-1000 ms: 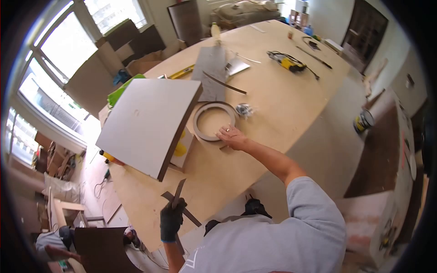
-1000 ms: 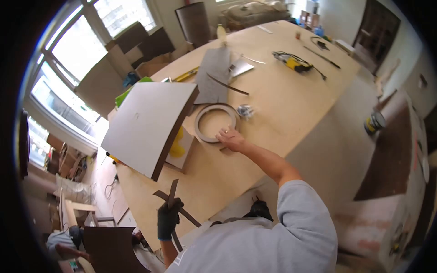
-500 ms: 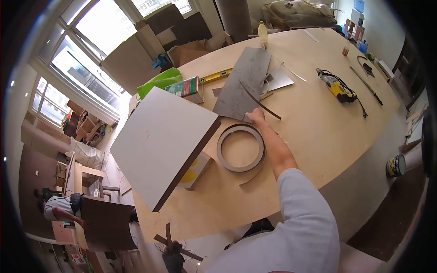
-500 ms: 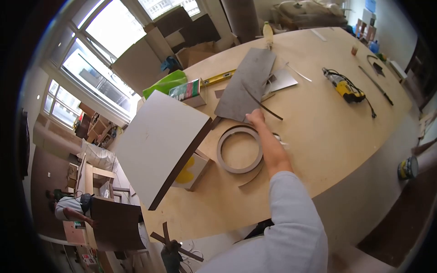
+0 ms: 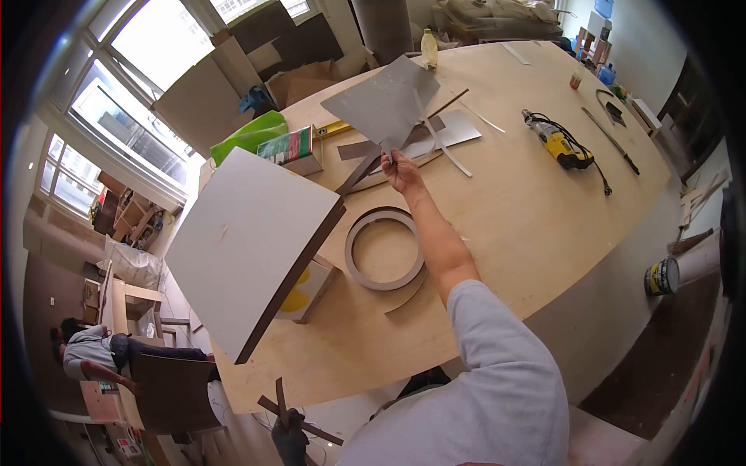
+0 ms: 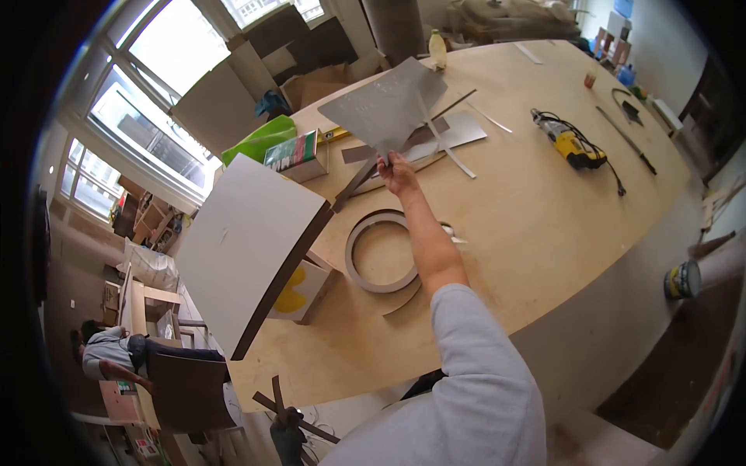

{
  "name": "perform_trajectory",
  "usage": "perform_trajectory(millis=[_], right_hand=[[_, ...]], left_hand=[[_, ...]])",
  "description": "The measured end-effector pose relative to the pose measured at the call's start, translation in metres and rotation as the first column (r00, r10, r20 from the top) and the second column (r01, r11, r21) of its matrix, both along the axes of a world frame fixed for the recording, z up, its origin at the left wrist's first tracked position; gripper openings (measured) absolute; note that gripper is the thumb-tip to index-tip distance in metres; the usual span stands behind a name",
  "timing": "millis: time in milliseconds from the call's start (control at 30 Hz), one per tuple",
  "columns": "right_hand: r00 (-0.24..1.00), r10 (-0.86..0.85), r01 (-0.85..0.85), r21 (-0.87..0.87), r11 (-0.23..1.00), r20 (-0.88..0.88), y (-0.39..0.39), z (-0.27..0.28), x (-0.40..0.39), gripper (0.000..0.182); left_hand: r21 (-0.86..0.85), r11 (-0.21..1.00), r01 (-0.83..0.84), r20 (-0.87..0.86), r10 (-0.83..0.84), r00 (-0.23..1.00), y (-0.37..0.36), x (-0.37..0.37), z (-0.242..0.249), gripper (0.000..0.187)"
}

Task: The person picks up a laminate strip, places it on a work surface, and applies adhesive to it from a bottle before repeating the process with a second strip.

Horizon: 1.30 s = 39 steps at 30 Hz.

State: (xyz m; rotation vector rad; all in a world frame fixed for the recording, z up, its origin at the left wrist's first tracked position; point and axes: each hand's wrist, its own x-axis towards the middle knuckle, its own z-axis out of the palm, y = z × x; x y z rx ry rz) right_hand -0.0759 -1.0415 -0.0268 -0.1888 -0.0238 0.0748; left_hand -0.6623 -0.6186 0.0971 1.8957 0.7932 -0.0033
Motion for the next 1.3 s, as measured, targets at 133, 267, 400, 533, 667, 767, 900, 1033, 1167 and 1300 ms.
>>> perform_trajectory(millis=[133, 267, 400, 533, 667, 767, 900, 1033, 1167, 1300], right_hand=[[0.995, -0.085, 0.088, -0.041, 0.995, 0.061, 0.012, 0.049, -0.006, 0.024], [0.996, -0.071, 0.068, 0.053, 0.996, 0.062, -0.01, 0.113, 0.014, 0.023], [0.958, -0.209, 0.23, -0.089, 0.969, 0.195, -0.063, 0.208, 0.015, 0.029], [0.784, -0.045, 0.317, -0.336, 0.887, 0.619, -0.223, 0.264, 0.023, 0.03], [0.704, -0.033, 0.459, -0.419, 0.784, 0.709, -0.267, 0.386, -0.16, 0.029], [0.722, -0.036, 0.422, -0.399, 0.814, 0.691, -0.207, 0.441, -0.34, 0.033], [0.869, -0.067, 0.281, -0.378, 0.882, 0.49, -0.179, 0.408, -0.499, 0.029], [0.82, -0.489, 0.51, -0.768, 0.386, 0.299, -0.132, 0.255, -0.579, 0.024], [0.762, -0.629, 0.42, -0.858, 0.296, 0.156, 0.066, 0.159, -0.633, 0.02], [0.892, -0.449, 0.213, -0.92, 0.327, 0.047, 0.191, 0.101, -0.641, 0.021]], left_hand=[[0.138, 0.989, 0.061, -0.016, -0.06, 0.998, -0.007, 0.011, -0.001, 0.024], [0.116, 0.991, 0.062, -0.105, -0.05, 0.993, -0.019, 0.016, 0.01, 0.021], [0.128, 0.983, 0.135, -0.076, -0.126, 0.989, -0.01, 0.017, 0.005, 0.021], [0.22, 0.939, 0.266, -0.055, -0.26, 0.964, 0.003, 0.02, 0.002, 0.021], [0.499, 0.673, 0.546, -0.019, -0.621, 0.784, 0.03, 0.031, -0.023, 0.018], [0.303, 0.775, 0.555, -0.037, -0.573, 0.819, 0.039, 0.046, -0.006, 0.023], [0.232, 0.768, 0.597, 0.011, -0.616, 0.788, 0.082, 0.044, -0.021, 0.021], [0.158, 0.763, 0.627, 0.037, -0.639, 0.768, 0.146, 0.028, -0.042, 0.018], [0.247, 0.771, 0.587, 0.161, -0.63, 0.76, 0.21, -0.005, -0.073, 0.018], [0.201, 0.827, 0.525, 0.088, -0.549, 0.831, 0.234, -0.032, -0.053, 0.022]])
